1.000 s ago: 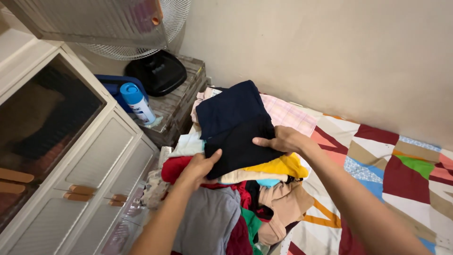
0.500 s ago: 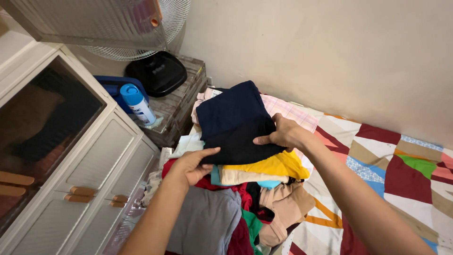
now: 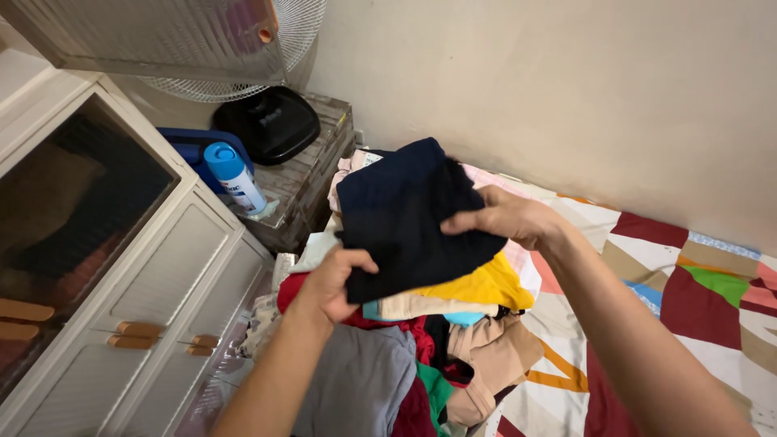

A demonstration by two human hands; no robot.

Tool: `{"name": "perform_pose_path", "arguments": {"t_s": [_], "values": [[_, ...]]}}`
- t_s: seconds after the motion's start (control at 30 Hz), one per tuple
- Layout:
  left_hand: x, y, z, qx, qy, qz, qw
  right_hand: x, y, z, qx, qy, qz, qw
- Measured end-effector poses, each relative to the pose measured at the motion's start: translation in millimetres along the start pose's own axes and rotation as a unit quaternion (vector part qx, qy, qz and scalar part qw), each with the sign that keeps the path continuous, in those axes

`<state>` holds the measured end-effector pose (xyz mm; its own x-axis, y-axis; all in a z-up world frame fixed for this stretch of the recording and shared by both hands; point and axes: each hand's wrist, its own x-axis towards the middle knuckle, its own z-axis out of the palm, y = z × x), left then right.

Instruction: Sort and organize folded clothes within a plastic storage cabinet.

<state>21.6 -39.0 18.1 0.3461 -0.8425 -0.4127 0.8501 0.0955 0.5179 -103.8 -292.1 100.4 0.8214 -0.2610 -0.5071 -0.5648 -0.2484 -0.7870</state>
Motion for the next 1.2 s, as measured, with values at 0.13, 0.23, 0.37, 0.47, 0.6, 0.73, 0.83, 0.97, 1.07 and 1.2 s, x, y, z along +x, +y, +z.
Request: {"name": "perform_pose_path", "arguments": {"t_s": [0.13, 0.23, 0.37, 0.47, 0.6, 0.73, 0.83, 0.97, 1.07, 1.2], "values": [[-1.8, 29.7, 20.4, 0.039, 0.011, 0.111, 0.993, 4.6, -15.2, -0.3, 0.121, 0.039, -0.055, 0.990], [13.0, 53.7, 23.0, 0.029, -0.060, 0.169, 0.983, 25.6, -15.6, -8.2, 0.163, 0.060, -0.130, 0.976], [38.0, 80.7, 37.7, -0.007, -0.050, 0.184, 0.982, 42.4, -36.3, -14.9, 0.178, 0.110, -0.214, 0.954], [59.5, 88.0, 35.3, 0.045, -0.006, 0.209, 0.977, 60.4, -37.7, -18.7, 0.166, 0.180, -0.257, 0.935], [99.5, 72.2, -0.4, 0.042, -0.032, 0.255, 0.966, 93.7, -15.4, -20.7, 0.205, 0.193, -0.304, 0.910], [113.8, 37.0, -39.7, 0.024, 0.071, 0.217, 0.973, 124.3, 20.1, -16.3, 0.181, 0.190, -0.249, 0.932], [138.6, 18.6, -86.2, 0.104, 0.174, 0.191, 0.961, 128.4, 26.1, -12.3, 0.164, 0.188, -0.166, 0.954], [143.5, 17.6, -95.9, 0.113, 0.155, 0.226, 0.955, 139.5, 31.3, -9.8, 0.145, 0.234, -0.155, 0.949], [134.2, 23.1, -64.5, 0.249, 0.289, 0.240, 0.893, 131.9, 18.2, -1.2, -0.008, 0.310, -0.101, 0.945], [116.7, 18.1, -21.8, 0.685, 0.291, 0.330, 0.580, 132.5, 16.3, 11.0, -0.382, 0.382, -0.288, 0.791]]}}
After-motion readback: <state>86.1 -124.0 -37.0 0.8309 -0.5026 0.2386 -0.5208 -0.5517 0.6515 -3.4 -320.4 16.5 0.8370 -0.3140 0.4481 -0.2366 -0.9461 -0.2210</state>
